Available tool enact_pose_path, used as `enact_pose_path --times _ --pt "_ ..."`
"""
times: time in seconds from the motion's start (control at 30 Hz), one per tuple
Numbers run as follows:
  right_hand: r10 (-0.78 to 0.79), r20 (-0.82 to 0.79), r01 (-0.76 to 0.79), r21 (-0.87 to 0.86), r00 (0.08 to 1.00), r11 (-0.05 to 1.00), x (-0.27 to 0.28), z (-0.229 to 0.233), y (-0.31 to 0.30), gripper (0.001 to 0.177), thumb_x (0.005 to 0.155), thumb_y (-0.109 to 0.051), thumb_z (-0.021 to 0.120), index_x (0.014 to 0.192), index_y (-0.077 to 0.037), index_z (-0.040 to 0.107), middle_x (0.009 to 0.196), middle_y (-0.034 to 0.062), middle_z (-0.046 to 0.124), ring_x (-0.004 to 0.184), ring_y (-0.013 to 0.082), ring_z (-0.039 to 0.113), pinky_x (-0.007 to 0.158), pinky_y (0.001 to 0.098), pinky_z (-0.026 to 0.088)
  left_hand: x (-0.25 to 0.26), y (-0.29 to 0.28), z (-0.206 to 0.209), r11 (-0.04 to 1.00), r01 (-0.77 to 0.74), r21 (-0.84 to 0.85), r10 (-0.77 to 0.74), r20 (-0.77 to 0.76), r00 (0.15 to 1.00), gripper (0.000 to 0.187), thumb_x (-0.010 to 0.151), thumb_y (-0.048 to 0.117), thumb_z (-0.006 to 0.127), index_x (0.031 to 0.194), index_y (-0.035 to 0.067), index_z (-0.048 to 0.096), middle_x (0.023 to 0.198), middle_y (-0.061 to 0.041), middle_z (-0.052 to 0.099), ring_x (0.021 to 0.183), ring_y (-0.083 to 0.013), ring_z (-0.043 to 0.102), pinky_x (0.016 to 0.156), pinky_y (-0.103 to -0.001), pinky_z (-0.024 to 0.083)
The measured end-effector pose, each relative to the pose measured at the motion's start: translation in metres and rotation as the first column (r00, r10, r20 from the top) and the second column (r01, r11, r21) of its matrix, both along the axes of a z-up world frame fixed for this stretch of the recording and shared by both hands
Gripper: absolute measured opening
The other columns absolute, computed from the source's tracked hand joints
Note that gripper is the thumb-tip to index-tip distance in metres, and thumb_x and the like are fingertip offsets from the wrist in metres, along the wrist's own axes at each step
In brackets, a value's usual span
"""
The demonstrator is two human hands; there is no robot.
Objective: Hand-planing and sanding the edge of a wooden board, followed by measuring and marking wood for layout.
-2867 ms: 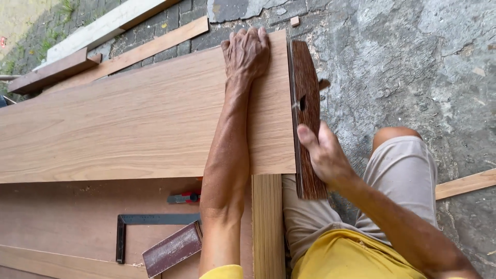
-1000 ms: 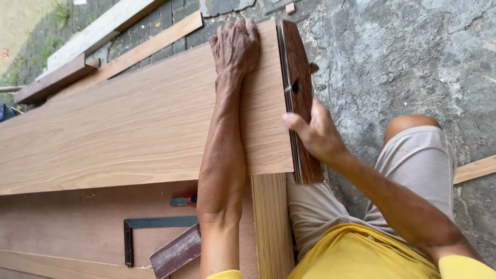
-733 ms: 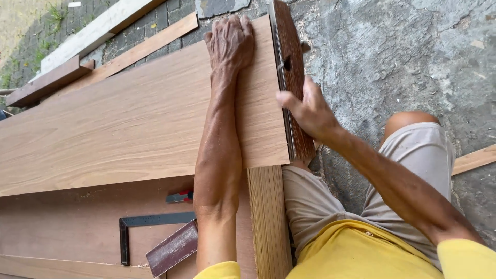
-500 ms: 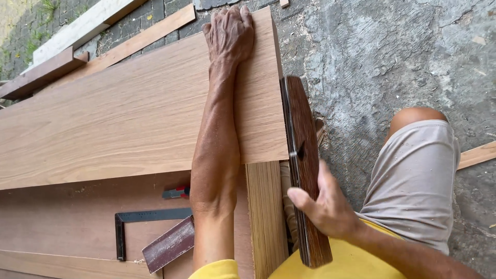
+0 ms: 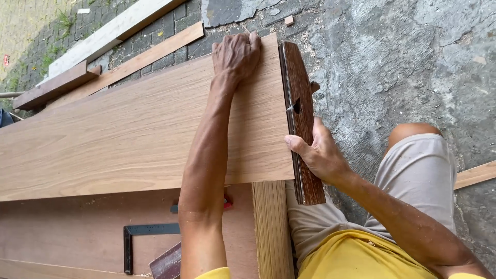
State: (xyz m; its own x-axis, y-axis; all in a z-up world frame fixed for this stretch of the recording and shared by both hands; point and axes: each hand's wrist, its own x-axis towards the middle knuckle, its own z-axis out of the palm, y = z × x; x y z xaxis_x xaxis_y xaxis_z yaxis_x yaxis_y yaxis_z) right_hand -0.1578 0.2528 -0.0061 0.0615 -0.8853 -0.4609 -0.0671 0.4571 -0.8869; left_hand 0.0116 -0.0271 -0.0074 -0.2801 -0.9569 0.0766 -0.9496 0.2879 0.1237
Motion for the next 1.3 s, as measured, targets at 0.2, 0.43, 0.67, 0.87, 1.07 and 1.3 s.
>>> enact_pose_path --times 0.2,0.43,0.67,0.87,1.07,1.3 --pt "0.004 0.030 -0.002 -0.037 1.000 0.999 0.000 0.011 -0.023 0.122 0.082 -0.059 0.059 0.157 0.010 -0.007 0.163 0.0376 0.001 0.155 0.0436 0.015 0.121 0.0518 0.029 -0.010 0.011 0.015 0.981 -0.149 0.122 0.160 -0.093 0.983 0.049 0.102 0.051 0.027 0.074 0.018 0.050 0.093 -0.011 0.065 0.089 -0.0248 0.062 0.089 -0.050 0.049" --pt "0.016 0.054 -0.010 -0.114 0.998 0.993 -0.013 0.012 -0.072 0.120 0.084 -0.060 0.061 0.158 0.008 -0.004 0.164 0.0360 0.002 0.155 0.0436 0.015 0.123 0.0505 0.026 -0.008 -0.002 -0.002 0.986 -0.154 0.061 0.161 -0.137 0.977 0.045 0.105 0.047 0.034 0.070 0.022 0.046 0.081 -0.005 0.060 0.087 -0.0223 0.059 0.084 -0.048 0.049" --pt "0.039 0.222 0.004 -0.188 0.974 0.982 0.011 0.005 0.099 0.042 0.087 -0.032 0.067 0.114 -0.006 0.047 0.094 0.0063 0.062 0.080 0.0166 0.055 0.070 0.0321 0.041 0.002 -0.007 -0.013 0.994 -0.097 -0.046 0.087 -0.177 0.980 0.038 0.101 0.044 0.038 0.074 0.018 0.047 0.081 -0.005 0.057 0.083 -0.0224 0.057 0.082 -0.048 0.048" --pt "0.003 0.187 0.020 -0.122 0.982 0.992 0.011 -0.005 0.082 0.095 0.084 -0.043 0.067 0.145 0.009 0.018 0.145 0.0275 0.036 0.138 0.0322 0.041 0.121 0.0450 0.031 -0.002 -0.002 -0.003 0.991 -0.110 -0.076 0.095 -0.181 0.979 0.045 0.103 0.047 0.036 0.073 0.016 0.050 0.082 -0.009 0.060 0.089 -0.0258 0.060 0.082 -0.051 0.048" --pt "0.009 0.049 -0.002 -0.153 0.999 0.988 -0.007 0.030 -0.048 0.107 0.088 -0.053 0.057 0.157 0.010 0.004 0.165 0.0343 0.008 0.156 0.0412 0.016 0.122 0.0537 0.024 -0.006 -0.004 -0.002 0.993 -0.113 0.021 0.115 -0.137 0.984 0.038 0.105 0.044 0.036 0.075 0.022 0.041 0.081 -0.002 0.054 0.082 -0.0208 0.053 0.086 -0.047 0.046" --pt "0.006 0.012 -0.004 -0.214 1.000 0.977 -0.016 -0.001 -0.117 0.119 0.086 -0.065 0.060 0.158 0.009 -0.001 0.164 0.0365 0.006 0.154 0.0453 0.020 0.121 0.0520 0.031 -0.007 -0.001 0.000 0.988 -0.136 0.080 0.144 -0.108 0.984 0.037 0.103 0.049 0.033 0.091 0.020 0.053 0.098 -0.004 0.062 0.095 -0.0236 0.058 0.099 -0.051 0.044"
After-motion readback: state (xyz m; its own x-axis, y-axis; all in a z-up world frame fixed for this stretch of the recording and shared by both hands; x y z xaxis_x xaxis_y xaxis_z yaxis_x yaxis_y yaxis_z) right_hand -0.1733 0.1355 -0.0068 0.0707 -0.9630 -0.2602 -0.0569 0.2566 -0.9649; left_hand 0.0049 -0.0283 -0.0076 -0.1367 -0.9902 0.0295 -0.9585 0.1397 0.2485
